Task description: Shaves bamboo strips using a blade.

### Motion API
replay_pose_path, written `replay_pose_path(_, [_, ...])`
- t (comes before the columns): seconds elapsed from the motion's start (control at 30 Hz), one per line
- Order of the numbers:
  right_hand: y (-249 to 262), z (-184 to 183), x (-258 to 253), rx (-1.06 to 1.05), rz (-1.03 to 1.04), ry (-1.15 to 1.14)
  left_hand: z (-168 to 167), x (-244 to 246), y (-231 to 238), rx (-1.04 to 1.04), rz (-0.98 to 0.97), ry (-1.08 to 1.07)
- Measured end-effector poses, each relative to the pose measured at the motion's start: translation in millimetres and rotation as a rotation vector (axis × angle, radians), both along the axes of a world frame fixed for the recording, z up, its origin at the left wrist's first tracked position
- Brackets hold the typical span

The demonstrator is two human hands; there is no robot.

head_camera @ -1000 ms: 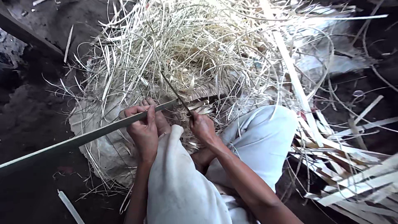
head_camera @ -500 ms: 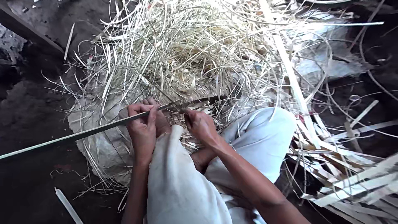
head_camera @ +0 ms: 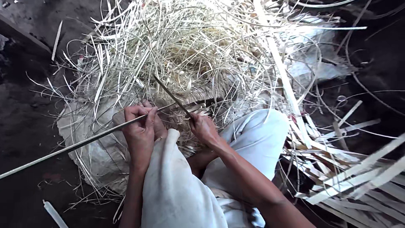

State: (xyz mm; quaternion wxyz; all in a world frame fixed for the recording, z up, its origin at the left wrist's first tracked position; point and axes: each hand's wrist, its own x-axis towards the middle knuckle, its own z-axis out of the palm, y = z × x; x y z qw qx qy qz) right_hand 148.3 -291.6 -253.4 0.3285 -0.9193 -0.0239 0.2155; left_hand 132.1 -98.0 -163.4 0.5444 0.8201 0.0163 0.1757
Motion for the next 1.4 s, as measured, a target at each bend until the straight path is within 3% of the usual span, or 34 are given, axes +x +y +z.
replay_pose_path(0.2, [1.8,-4.9,2.5,0.03,-0.081,0.184,-3.4,8.4,11.1,-0.051,0.057,0.017])
replay_pose_path(0.37, [-3.7,5.2,5.4,0.101,-0.01,0.198,36.3,7.3,20.2,-0.126,0.026,-0.063])
replay_pose_path(0.43, [-8.4,16.1,-0.7,0.184,-0.064,-0.009,50.4,5.2,18.7,-0.138,0.022,-0.091])
replay_pose_path(0.53, [-9.9,27.6,-8.7,0.246,-0.209,-0.641,55.1,1.8,10.1,-0.164,-0.026,-0.103])
replay_pose_path(0.6, [-9.7,45.5,-8.2,0.21,-0.192,-0.907,52.2,-0.8,-1.5,-0.197,-0.096,-0.11])
replay_pose_path(0.77, [-12.5,68.3,-7.7,0.283,-0.05,-1.067,60.8,-6.9,-33.6,-0.327,-0.292,-0.095])
replay_pose_path(0.9, [-37.1,68.1,-23.3,0.361,-0.076,-0.96,67.1,-7.3,-39.2,-0.129,-0.4,0.084])
replay_pose_path(1.0, [-74.2,73.1,-34.8,0.406,-0.178,-0.839,52.3,-4.4,-32.5,0.038,-0.572,0.192])
replay_pose_path(1.27, [-198.7,88.7,-65.9,0.327,-0.453,-0.545,36.2,-6.3,-22.5,-0.065,-0.514,0.21])
replay_pose_path(1.4, [-241.9,79.7,-60.5,0.046,-0.711,-0.603,33.8,-5.8,-25.5,-0.088,-0.5,0.22])
